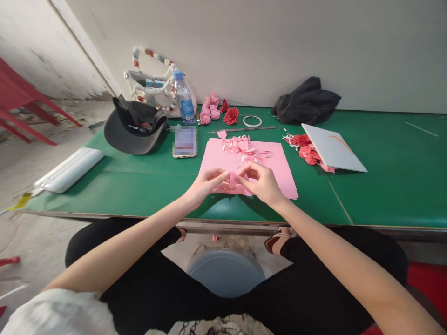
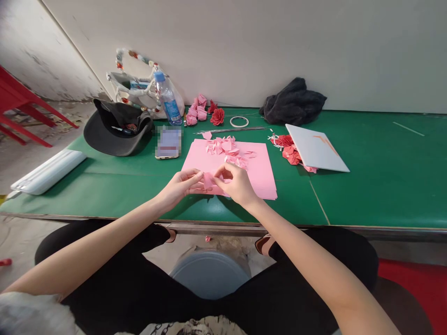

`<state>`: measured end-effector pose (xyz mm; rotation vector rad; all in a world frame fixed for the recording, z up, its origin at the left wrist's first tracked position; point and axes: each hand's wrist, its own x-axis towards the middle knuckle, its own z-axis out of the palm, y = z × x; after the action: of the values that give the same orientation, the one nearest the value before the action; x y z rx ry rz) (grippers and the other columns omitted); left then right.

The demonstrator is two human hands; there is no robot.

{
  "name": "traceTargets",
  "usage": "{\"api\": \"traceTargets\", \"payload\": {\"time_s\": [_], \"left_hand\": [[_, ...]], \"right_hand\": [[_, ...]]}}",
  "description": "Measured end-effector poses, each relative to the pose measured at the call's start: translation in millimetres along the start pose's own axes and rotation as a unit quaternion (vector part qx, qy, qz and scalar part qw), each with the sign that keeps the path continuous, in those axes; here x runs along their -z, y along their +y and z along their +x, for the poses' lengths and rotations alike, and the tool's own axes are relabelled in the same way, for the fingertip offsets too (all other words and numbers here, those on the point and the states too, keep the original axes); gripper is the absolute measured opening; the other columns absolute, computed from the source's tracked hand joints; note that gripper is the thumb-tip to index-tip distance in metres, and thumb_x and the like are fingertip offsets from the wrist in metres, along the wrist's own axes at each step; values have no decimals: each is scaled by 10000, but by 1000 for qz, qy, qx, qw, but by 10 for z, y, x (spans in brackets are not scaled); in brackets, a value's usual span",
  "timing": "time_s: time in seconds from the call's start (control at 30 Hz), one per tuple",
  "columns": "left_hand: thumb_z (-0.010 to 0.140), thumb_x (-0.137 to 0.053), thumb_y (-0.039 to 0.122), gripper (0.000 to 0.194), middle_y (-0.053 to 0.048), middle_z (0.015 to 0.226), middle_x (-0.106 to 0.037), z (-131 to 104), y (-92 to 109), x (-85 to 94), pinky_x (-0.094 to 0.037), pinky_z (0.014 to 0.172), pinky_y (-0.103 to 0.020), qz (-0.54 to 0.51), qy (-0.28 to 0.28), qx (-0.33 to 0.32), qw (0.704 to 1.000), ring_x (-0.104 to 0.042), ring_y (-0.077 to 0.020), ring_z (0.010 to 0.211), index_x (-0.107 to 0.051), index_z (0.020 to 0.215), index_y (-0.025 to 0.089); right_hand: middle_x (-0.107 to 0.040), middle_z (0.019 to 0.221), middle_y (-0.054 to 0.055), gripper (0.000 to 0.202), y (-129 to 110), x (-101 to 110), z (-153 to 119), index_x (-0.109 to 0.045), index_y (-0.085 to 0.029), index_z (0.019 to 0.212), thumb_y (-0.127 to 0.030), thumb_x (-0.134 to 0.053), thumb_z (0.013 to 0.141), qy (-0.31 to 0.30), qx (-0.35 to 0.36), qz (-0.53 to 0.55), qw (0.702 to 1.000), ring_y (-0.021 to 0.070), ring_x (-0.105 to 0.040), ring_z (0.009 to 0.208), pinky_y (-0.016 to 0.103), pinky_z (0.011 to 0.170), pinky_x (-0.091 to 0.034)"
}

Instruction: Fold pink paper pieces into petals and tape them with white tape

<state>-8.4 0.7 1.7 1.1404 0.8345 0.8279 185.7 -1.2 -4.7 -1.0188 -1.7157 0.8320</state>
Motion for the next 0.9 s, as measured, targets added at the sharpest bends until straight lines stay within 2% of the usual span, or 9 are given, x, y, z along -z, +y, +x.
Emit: {"api": "traceTargets", "payload": {"time_s": [0.13,0.27,0.43,0.63,0.8,0.9], "left_hand": [[772,-726,363,288,-72,885,-716,-6,-11,-4,-535,865,-396,-1,-4,4,1000,-697,-196,843,-655,926,130],[711,-782,306,287,-65,857,-728,3,-35,2,-537,855,-366,-4,4,14,1000,-689,-171,811,-672,903,123],[691,-796,303,290,-65,798,-735,11,-43,-1,-552,786,-318,29,19,34,999,-688,-157,761,-685,878,112],[650,-822,320,319,-87,766,-735,12,-72,-13,-558,709,-293,81,-7,35,996,-701,-188,759,-686,841,102],[781,-693,449,367,-124,912,-735,12,-34,31,-561,793,-332,61,-54,66,994,-709,-225,879,-706,915,108],[766,-715,436,377,-132,919,-738,12,-23,45,-560,799,-331,66,-63,76,993,-710,-232,887,-714,954,110]], "right_hand": [[-620,783,26,111,-36,0,-14,-602,-189,785,-282,-658,811,-9,22,-24,999,161,-601,724,321,702,-518],[-637,873,31,93,-63,-5,-24,-618,-195,856,-277,-641,819,-16,8,-20,1000,155,-616,743,316,715,-526],[-629,933,23,277,-70,-16,-24,-596,-221,1077,-297,-641,814,-23,-41,32,998,141,-616,748,288,692,-520],[-675,811,28,187,-30,-24,6,-680,-180,854,-350,-693,777,-97,-85,40,991,158,-616,728,282,649,-476],[-693,823,34,160,16,2,40,-690,-177,820,-327,-709,767,-68,-65,52,994,173,-634,794,297,732,-474],[-698,837,36,158,27,9,48,-687,-176,815,-321,-715,760,-66,-63,51,995,177,-638,809,301,746,-474]]}}
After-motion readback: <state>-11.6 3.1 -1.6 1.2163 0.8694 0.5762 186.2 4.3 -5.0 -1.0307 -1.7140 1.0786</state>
